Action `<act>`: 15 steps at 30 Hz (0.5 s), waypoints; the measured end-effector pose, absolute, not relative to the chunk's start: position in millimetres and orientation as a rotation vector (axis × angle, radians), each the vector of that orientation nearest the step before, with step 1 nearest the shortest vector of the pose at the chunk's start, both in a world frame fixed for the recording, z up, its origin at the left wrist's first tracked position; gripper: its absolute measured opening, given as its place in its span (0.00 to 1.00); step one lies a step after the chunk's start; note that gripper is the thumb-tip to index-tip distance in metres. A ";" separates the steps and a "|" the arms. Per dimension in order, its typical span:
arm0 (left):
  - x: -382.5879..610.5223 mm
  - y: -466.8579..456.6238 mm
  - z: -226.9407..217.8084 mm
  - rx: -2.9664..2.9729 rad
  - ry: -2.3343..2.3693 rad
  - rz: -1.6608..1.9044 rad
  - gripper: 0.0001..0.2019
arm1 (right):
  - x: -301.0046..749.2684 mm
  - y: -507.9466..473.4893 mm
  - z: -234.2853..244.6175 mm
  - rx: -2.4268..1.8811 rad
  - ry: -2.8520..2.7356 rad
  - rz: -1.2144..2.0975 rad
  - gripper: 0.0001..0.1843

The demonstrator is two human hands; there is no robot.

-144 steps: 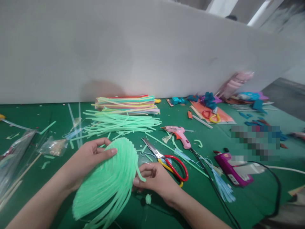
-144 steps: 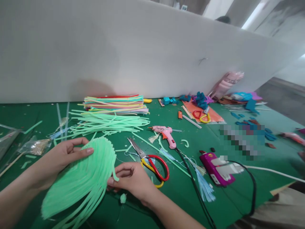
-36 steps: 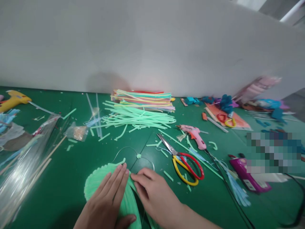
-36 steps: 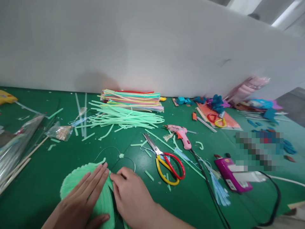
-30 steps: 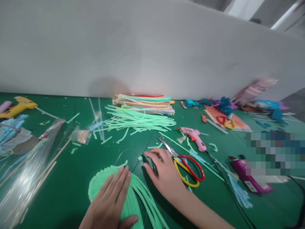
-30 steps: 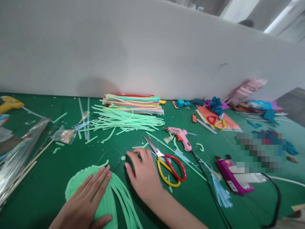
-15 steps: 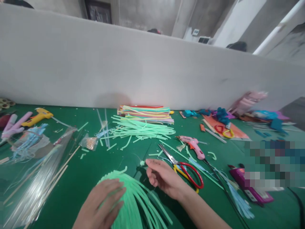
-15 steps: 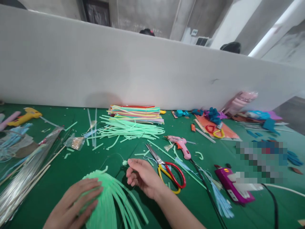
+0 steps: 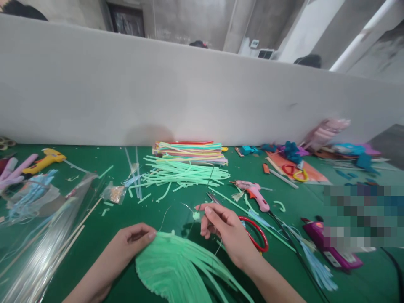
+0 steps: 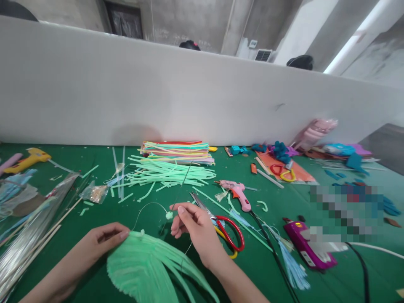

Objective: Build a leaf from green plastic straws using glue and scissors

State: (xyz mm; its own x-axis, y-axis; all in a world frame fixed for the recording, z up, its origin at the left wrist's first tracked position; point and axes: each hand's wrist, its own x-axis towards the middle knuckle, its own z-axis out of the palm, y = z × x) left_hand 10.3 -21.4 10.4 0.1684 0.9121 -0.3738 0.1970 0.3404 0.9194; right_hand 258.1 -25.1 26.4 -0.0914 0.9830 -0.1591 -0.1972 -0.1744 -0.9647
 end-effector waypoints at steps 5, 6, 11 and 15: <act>17.8 -20.1 7.1 1.109 1.320 0.736 0.17 | 263.0 -15.2 30.2 -1.136 -1.037 1.465 0.18; 19.2 -19.3 7.6 1.102 1.324 0.748 0.18 | 263.3 -13.7 31.4 -1.133 -1.044 1.459 0.18; 17.2 -13.3 17.9 1.262 1.380 0.808 0.15 | 269.4 -6.0 46.7 -1.083 -1.203 1.394 0.18; 11.7 -11.0 32.2 1.562 1.460 1.055 0.11 | 279.6 -1.1 66.2 -1.072 -1.602 1.241 0.19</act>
